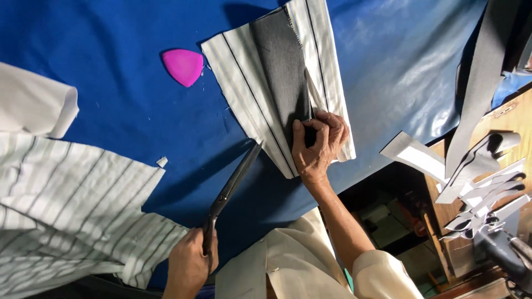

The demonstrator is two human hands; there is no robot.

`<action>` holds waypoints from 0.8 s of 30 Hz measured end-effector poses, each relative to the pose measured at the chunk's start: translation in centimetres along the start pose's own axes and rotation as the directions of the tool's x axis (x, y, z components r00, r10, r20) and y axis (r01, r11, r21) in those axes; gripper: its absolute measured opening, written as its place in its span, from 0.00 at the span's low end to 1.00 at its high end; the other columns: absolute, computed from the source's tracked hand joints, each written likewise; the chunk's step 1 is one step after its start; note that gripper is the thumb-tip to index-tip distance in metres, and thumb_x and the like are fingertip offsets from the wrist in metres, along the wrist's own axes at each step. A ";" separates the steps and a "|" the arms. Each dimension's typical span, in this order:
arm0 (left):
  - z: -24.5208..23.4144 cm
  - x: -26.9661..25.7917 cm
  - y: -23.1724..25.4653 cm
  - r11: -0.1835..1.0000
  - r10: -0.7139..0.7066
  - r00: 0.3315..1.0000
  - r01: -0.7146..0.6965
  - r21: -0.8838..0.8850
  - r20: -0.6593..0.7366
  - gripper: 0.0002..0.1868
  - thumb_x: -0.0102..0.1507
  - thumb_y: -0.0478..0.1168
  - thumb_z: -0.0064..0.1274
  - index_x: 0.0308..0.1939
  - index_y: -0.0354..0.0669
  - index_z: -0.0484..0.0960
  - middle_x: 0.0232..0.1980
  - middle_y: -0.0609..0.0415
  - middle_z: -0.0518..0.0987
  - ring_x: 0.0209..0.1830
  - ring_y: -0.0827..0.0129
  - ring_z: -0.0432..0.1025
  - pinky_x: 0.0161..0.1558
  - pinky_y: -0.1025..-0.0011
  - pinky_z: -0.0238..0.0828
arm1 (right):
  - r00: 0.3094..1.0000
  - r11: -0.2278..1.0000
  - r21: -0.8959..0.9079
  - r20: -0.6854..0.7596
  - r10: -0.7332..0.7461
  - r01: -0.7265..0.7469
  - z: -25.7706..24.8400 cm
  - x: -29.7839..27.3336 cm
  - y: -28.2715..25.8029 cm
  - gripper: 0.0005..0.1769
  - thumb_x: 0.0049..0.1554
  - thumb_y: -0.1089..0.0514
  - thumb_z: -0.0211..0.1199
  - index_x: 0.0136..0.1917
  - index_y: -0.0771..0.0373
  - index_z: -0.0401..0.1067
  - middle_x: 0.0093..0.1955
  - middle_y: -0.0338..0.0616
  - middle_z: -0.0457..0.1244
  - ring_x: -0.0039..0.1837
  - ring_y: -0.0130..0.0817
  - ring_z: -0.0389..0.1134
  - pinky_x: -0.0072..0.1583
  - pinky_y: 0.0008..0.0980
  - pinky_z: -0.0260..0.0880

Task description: The person uses shears to cut a piece of striped fabric that is layered over a dark grey material on a blue work surface. They trim the edges of the fabric, then cut a separate folded piece of striped fabric into thin strips.

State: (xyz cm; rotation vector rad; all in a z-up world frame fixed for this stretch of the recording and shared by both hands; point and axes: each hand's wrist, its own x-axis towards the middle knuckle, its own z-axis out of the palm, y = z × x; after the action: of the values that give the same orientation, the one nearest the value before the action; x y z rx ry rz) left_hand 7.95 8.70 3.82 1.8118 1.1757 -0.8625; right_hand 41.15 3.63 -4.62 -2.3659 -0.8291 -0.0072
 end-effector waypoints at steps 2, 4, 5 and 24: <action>0.5 -0.2 0.8 0.999 0.028 0.999 -0.028 -0.020 -0.037 0.17 0.67 0.51 0.49 0.32 0.45 0.80 0.26 0.53 0.79 0.24 0.60 0.75 0.30 0.61 0.74 | 1.000 1.000 0.004 0.003 -0.001 0.001 0.0 -0.2 0.2 0.10 0.60 0.56 0.69 0.46 0.60 0.69 0.56 0.45 0.62 0.61 0.47 0.63 0.68 0.49 0.54; 1.1 -0.3 1.4 0.998 0.054 0.996 -0.057 -0.038 -0.074 0.15 0.67 0.49 0.50 0.33 0.44 0.81 0.27 0.52 0.81 0.25 0.59 0.77 0.31 0.62 0.76 | 1.000 1.000 0.007 0.005 -0.002 0.002 -0.1 -0.2 0.3 0.10 0.60 0.56 0.69 0.47 0.59 0.69 0.56 0.44 0.62 0.61 0.47 0.64 0.68 0.49 0.54; 1.6 -0.4 1.5 0.997 0.048 0.995 -0.053 -0.060 -0.085 0.16 0.67 0.49 0.50 0.31 0.44 0.81 0.25 0.53 0.79 0.23 0.60 0.75 0.28 0.62 0.74 | 1.000 1.000 0.005 0.005 -0.001 0.001 -0.1 -0.2 0.3 0.10 0.60 0.56 0.69 0.47 0.59 0.68 0.56 0.44 0.62 0.61 0.45 0.63 0.68 0.48 0.54; 8.2 -4.9 0.9 0.910 -0.197 0.979 0.164 -0.380 -0.049 0.16 0.65 0.51 0.50 0.27 0.47 0.78 0.24 0.58 0.76 0.23 0.67 0.70 0.32 0.65 0.67 | 1.000 1.000 -0.007 -0.003 -0.028 0.028 0.2 -2.2 1.5 0.25 0.63 0.55 0.69 0.69 0.55 0.62 0.70 0.51 0.54 0.72 0.51 0.56 0.72 0.56 0.60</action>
State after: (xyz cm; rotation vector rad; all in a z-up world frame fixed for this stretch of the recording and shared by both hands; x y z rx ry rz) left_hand 6.16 -0.64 4.51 1.4556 1.4718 -0.6118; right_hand 40.17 1.58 -6.04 -2.3603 -0.8622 -0.0258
